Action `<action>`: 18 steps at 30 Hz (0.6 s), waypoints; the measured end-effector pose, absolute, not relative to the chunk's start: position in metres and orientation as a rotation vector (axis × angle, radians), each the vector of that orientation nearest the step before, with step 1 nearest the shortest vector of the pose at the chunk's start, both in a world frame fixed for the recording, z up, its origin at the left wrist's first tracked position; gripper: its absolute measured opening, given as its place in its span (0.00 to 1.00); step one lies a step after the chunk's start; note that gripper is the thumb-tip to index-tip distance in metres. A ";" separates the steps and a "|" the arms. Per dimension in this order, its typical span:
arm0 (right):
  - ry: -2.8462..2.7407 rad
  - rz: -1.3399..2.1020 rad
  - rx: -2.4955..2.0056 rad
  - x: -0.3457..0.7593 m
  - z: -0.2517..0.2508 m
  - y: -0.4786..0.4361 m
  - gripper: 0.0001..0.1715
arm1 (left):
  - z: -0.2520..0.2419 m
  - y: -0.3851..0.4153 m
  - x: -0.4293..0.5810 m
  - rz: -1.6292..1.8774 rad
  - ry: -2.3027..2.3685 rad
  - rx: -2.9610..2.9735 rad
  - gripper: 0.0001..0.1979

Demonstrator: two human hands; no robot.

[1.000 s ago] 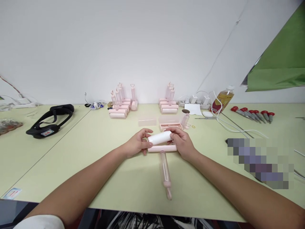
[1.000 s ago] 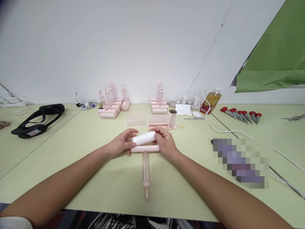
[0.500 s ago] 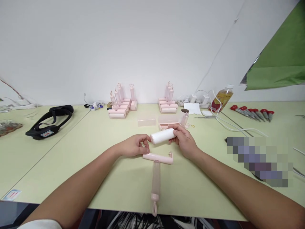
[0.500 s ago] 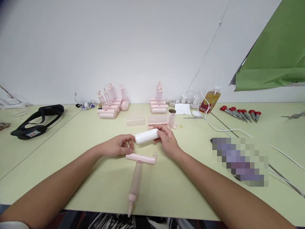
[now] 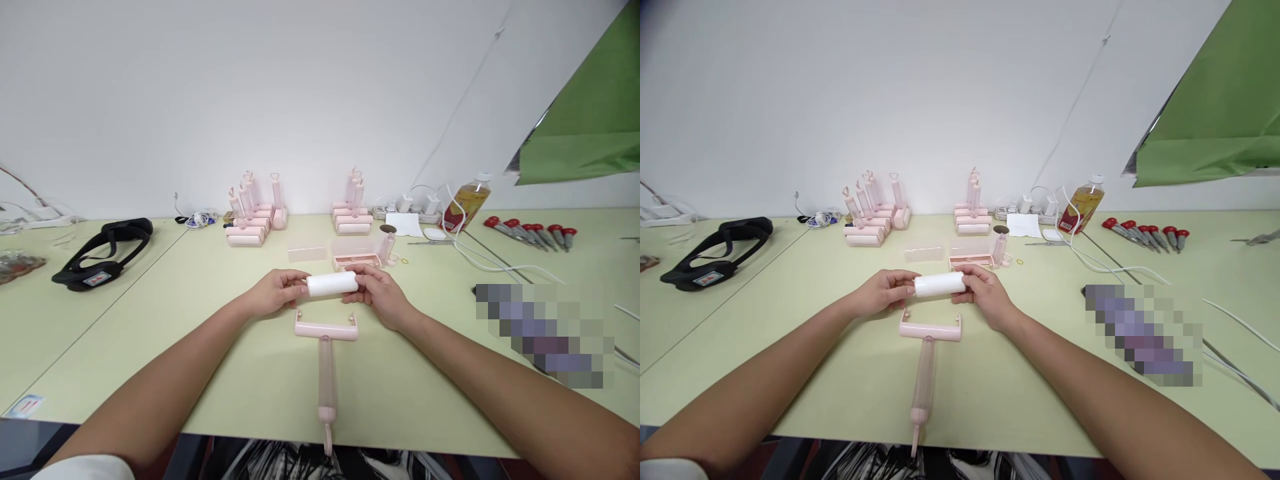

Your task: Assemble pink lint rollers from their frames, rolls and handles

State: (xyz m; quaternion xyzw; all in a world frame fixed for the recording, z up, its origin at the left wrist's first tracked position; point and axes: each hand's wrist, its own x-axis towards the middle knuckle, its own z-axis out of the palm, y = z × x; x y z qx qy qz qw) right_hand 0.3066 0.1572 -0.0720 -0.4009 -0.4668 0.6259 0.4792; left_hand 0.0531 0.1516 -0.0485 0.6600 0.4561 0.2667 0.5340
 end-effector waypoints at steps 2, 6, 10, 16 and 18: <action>-1.129 1.580 -0.972 0.308 -0.071 0.158 0.14 | -0.052 0.156 0.049 0.620 1.073 1.561 0.25; -1.146 1.666 -1.000 0.309 -0.069 0.158 0.15 | -0.052 0.162 0.041 0.579 1.047 1.542 0.23; -1.207 1.716 -0.987 0.310 -0.069 0.156 0.14 | -0.048 0.165 0.036 0.543 1.006 1.508 0.21; -1.244 1.724 -0.982 0.309 -0.069 0.155 0.15 | -0.049 0.168 0.032 0.552 0.996 1.473 0.22; -1.260 1.720 -0.988 0.309 -0.069 0.155 0.15 | -0.050 0.168 0.033 0.550 0.998 1.479 0.21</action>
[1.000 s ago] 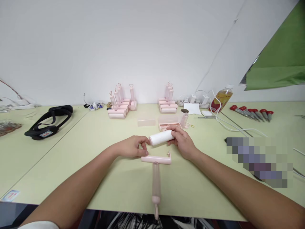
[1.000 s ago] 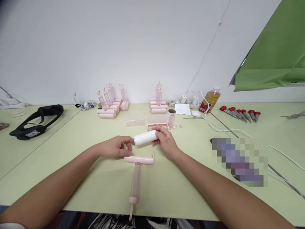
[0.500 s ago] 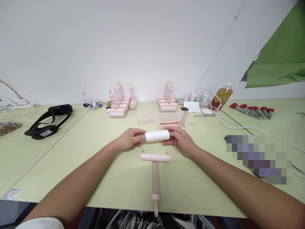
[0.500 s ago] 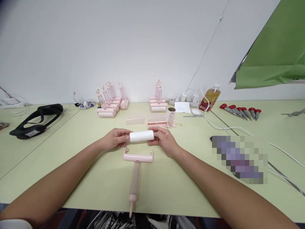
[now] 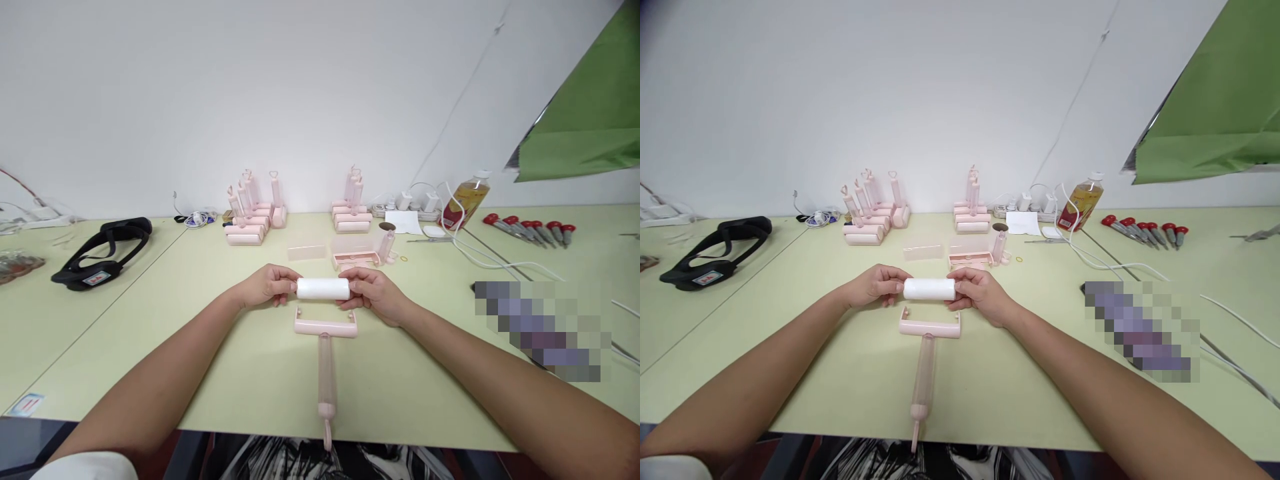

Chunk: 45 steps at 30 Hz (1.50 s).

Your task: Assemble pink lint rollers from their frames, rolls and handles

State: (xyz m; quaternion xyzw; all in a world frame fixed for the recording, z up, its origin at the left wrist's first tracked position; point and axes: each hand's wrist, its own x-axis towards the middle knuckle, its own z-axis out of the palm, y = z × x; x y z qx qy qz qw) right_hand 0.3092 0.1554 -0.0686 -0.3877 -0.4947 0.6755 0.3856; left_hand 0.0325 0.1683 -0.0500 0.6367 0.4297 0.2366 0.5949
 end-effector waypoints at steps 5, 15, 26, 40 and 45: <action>-1.360 1.711 -0.970 0.310 -0.067 0.155 0.15 | -0.050 0.168 0.033 0.545 0.973 1.472 0.20; -1.453 1.582 -1.009 0.307 -0.065 0.153 0.12 | -0.053 0.169 0.042 0.597 1.054 1.527 0.16; -1.327 1.637 -1.094 0.308 -0.068 0.156 0.13 | -0.052 0.169 0.046 0.704 1.115 1.341 0.18; -1.103 1.635 -1.076 0.308 -0.072 0.163 0.14 | -0.058 0.171 0.044 0.739 1.135 1.173 0.24; -1.070 1.630 -1.092 0.305 -0.072 0.163 0.15 | -0.056 0.170 0.046 0.762 1.138 1.182 0.24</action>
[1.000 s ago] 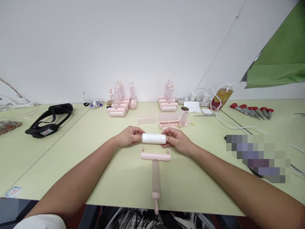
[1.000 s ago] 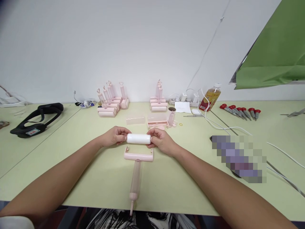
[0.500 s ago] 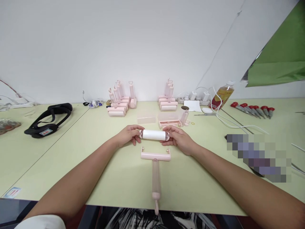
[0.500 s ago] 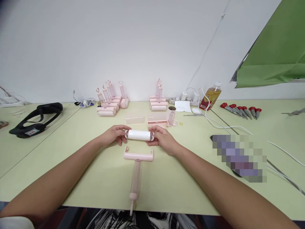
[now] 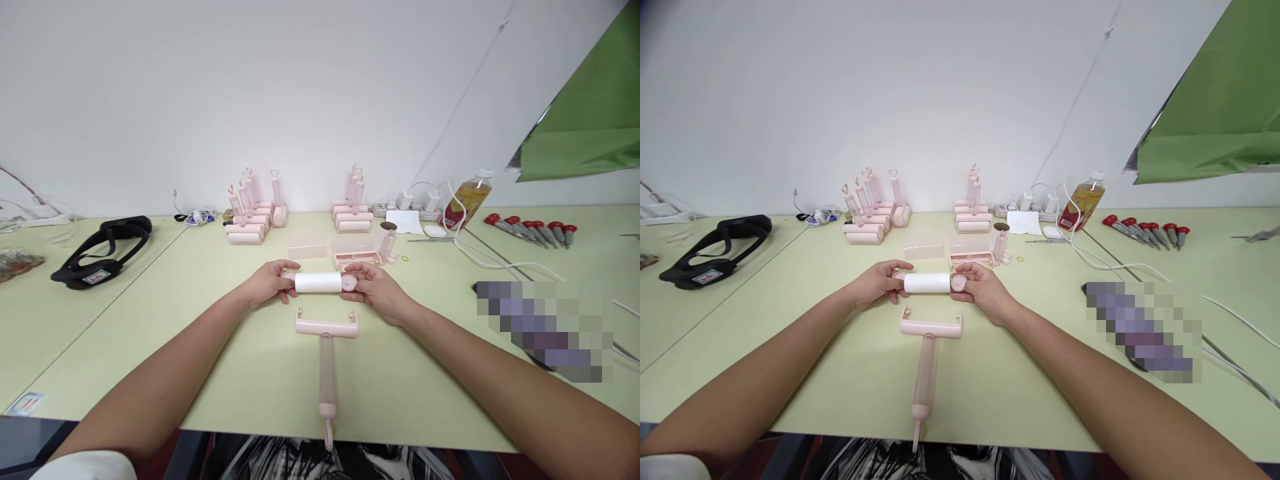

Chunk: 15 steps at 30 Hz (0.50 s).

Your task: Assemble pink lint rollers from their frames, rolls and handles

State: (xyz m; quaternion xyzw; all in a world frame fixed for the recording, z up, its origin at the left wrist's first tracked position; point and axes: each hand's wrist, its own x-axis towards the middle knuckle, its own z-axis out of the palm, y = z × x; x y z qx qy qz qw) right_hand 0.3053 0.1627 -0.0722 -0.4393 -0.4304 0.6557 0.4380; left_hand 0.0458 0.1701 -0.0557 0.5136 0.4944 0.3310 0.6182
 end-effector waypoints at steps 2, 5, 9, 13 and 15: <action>-1.059 1.622 -1.112 0.304 -0.071 0.163 0.13 | -0.056 0.170 0.046 0.765 1.151 1.195 0.24; -1.038 1.620 -1.153 0.303 -0.069 0.162 0.12 | -0.057 0.169 0.047 0.771 1.171 1.210 0.23; -1.024 1.635 -1.185 0.303 -0.066 0.161 0.10 | -0.056 0.169 0.049 0.782 1.199 1.215 0.22; -1.093 1.591 -1.199 0.302 -0.065 0.159 0.10 | -0.056 0.167 0.050 0.772 1.225 1.254 0.18; -1.183 1.524 -1.207 0.301 -0.066 0.157 0.11 | -0.056 0.167 0.050 0.755 1.222 1.286 0.16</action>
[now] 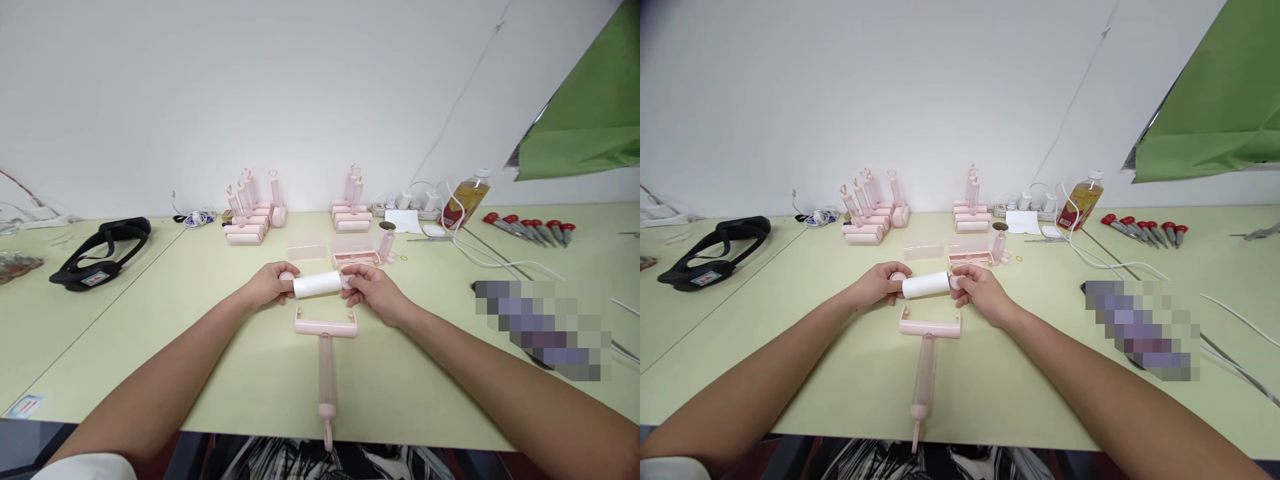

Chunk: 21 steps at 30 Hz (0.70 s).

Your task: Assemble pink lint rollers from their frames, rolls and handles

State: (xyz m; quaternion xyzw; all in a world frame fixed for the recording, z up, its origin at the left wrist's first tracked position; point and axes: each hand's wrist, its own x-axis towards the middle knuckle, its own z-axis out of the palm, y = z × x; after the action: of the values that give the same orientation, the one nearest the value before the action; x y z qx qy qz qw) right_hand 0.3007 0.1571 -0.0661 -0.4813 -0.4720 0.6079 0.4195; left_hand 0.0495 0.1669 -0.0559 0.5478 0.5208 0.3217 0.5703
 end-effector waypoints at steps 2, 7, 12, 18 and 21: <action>-1.277 1.439 -1.222 0.300 -0.068 0.155 0.13 | -0.056 0.166 0.049 0.746 1.217 1.301 0.15; -1.383 1.259 -1.227 0.302 -0.072 0.154 0.20 | -0.053 0.164 0.048 0.758 1.178 1.310 0.15; -1.320 1.213 -1.212 0.303 -0.070 0.157 0.16 | -0.053 0.167 0.041 0.690 1.347 1.455 0.18; -1.612 1.046 -1.279 0.301 -0.052 0.161 0.17 | -0.053 0.174 0.042 0.569 1.603 1.796 0.24; -1.955 0.779 -1.234 0.296 -0.036 0.172 0.16 | -0.052 0.176 0.046 0.491 1.549 2.036 0.22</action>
State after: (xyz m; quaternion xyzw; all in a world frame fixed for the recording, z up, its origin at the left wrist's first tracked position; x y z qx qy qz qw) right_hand 0.2957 0.1721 -0.0364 -0.4749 -0.7526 0.2997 0.3438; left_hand 0.0462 0.1755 -0.0516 0.7537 0.5734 0.1818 0.2648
